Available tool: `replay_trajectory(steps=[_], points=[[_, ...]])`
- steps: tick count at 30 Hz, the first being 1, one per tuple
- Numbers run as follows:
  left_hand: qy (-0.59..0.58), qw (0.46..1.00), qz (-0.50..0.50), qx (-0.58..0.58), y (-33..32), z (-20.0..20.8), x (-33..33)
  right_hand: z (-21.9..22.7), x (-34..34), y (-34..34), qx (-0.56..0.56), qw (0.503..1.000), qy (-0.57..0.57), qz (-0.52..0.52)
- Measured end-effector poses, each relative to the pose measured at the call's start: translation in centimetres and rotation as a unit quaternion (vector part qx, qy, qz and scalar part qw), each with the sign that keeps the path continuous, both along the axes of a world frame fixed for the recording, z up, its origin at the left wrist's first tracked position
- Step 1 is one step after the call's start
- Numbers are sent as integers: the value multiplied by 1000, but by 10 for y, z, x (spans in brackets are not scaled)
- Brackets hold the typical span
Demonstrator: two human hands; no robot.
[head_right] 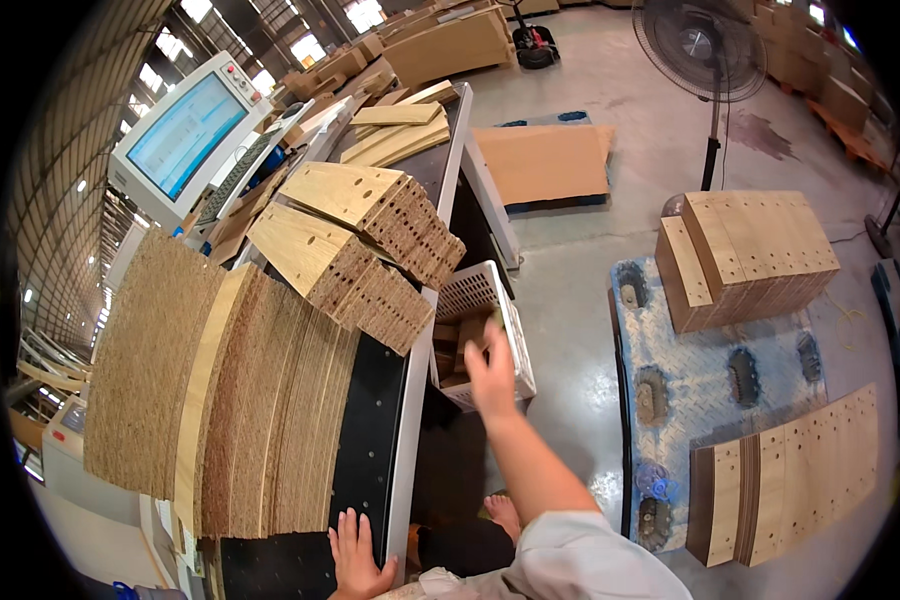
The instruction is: The person handles rectangular wooden boards with pre-drilled holes, stacking them on a workbench. They peel adhesive labels from a yellow sheet and apply them to the boards. The person also uses a small tool to clean or deburr the holes in the wood.
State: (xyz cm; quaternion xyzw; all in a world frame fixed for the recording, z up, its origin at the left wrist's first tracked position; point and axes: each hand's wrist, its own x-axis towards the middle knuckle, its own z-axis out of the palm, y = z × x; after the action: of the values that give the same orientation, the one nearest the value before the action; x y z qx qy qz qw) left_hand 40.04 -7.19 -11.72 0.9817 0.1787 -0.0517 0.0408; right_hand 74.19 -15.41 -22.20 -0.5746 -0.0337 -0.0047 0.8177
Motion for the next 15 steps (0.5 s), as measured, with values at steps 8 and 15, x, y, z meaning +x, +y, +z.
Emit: replay_trajectory(steps=[8,15], points=[[-16,1000,3,-15,4,-3,-2,-194,-242,-80,-305,884,-87,344],[-204,967,-17,-150,29,-21,-24,-4,-154,-108,-276,917,-130,258]])
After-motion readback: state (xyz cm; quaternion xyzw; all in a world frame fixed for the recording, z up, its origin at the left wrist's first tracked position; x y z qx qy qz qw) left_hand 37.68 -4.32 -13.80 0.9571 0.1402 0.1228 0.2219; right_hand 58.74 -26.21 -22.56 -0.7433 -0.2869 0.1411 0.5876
